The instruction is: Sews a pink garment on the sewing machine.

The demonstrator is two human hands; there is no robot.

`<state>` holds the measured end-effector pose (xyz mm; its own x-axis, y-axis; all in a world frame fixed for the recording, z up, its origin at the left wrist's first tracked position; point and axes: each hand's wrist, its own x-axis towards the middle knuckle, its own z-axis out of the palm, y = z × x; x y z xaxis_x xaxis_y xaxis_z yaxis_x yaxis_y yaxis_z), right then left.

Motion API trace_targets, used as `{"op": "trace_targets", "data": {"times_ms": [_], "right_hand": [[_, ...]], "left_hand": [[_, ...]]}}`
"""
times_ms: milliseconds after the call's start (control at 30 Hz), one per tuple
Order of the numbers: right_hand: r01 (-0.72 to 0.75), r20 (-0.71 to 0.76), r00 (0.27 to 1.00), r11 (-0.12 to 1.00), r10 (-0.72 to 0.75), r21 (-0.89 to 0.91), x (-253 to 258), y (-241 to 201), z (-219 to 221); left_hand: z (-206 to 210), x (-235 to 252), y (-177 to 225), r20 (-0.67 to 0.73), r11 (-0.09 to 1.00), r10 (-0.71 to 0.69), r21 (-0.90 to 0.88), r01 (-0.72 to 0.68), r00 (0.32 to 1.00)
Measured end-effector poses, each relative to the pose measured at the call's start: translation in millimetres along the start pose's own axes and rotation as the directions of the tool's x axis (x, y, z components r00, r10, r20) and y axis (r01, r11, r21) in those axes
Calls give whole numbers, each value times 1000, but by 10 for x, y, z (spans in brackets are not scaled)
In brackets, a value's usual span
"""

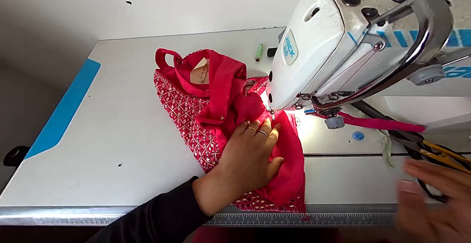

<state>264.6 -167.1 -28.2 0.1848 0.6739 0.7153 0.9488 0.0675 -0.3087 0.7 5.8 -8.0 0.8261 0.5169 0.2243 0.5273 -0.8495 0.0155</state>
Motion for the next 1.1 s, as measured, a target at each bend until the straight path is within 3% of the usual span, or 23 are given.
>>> {"op": "trace_targets", "data": {"times_ms": [133, 300, 467, 633, 767, 867, 967, 1033, 1100], "right_hand": [[-86, 192, 980, 969, 41, 230, 128, -356, 312], [-296, 342, 930, 821, 132, 488, 262, -712, 620], [-375, 378, 905, 782, 193, 497, 264, -898, 791], [-358, 340, 920, 770, 195, 527, 162, -1029, 816], [-371, 307, 928, 577, 211, 727, 128, -1272, 846], [-341, 325, 938, 492, 122, 801, 93, -1393, 907], [-258, 336, 942, 592, -23, 763, 117, -1334, 880], [-150, 263, 965, 784, -17, 602, 171, -1223, 856], [-63, 303, 951, 917, -65, 393, 215, -1062, 857]], "left_hand": [[-16, -25, 2, 14, 1000, -16, -7, 16, 1000], [-16, -169, 33, -17, 999, -46, -4, 46, 999], [-43, -323, 105, -47, 999, -48, -15, 48, 998], [-196, -425, 187, 2, 991, -95, -97, 95, 995], [-374, -305, 89, -31, 891, -251, -398, 218, 968], [-442, -125, 33, 35, 843, -330, -438, 312, 943], [-473, 22, 20, 79, 863, -353, -357, 357, 932], [-440, 29, -18, 46, 902, -308, -303, 308, 950], [-392, -3, -45, 23, 931, -256, -263, 253, 966]]}}
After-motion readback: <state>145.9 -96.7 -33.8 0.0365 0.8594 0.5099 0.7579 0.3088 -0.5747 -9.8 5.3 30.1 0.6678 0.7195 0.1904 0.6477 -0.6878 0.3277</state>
